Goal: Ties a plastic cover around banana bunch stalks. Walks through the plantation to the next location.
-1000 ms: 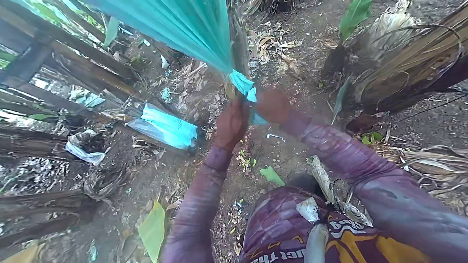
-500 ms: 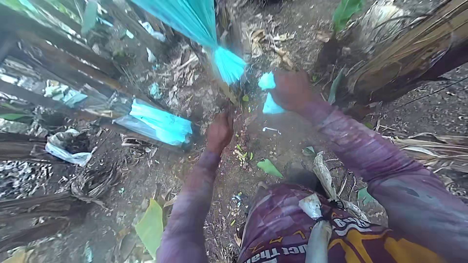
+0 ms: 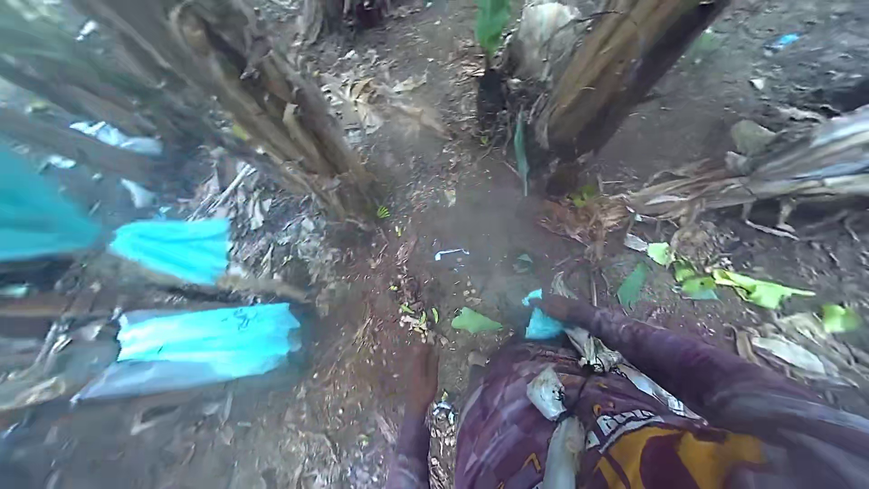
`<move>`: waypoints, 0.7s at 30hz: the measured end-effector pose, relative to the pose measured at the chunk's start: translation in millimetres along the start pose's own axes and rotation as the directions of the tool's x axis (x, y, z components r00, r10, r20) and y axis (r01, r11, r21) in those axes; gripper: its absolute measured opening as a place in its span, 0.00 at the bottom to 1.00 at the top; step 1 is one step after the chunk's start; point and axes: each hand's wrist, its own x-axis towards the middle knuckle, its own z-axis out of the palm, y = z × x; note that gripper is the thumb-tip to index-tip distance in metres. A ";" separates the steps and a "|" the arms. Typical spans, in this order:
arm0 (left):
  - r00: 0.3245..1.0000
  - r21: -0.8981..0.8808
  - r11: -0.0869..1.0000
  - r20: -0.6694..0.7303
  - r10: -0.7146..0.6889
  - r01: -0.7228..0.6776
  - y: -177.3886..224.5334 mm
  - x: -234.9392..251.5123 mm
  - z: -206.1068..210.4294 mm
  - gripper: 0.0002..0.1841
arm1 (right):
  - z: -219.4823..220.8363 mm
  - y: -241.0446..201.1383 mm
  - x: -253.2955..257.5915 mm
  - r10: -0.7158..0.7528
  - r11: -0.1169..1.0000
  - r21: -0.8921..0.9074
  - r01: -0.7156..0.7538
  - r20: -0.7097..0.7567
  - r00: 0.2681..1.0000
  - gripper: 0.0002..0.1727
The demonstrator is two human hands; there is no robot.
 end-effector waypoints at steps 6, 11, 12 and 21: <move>0.997 0.021 0.999 0.070 -0.030 0.028 1.6 25.1 10.9 0.25 | -52.3 -2.3 -35.1 0.060 0.879 -0.475 0.049 0.213 0.975 0.31; 0.999 0.071 0.997 0.041 -0.022 0.019 53.0 76.0 9.0 0.25 | -94.6 12.2 -25.2 -0.037 0.827 -0.540 0.154 0.221 0.974 0.18; 0.999 0.091 0.996 0.037 -0.027 0.023 64.3 86.2 8.7 0.25 | -104.7 21.4 -16.2 -0.074 0.845 -0.509 0.165 0.195 0.978 0.18; 0.999 0.154 0.987 -0.020 -0.039 0.041 99.4 147.4 17.2 0.26 | -188.7 62.1 18.3 -0.134 0.981 -0.162 0.110 -0.144 0.980 0.16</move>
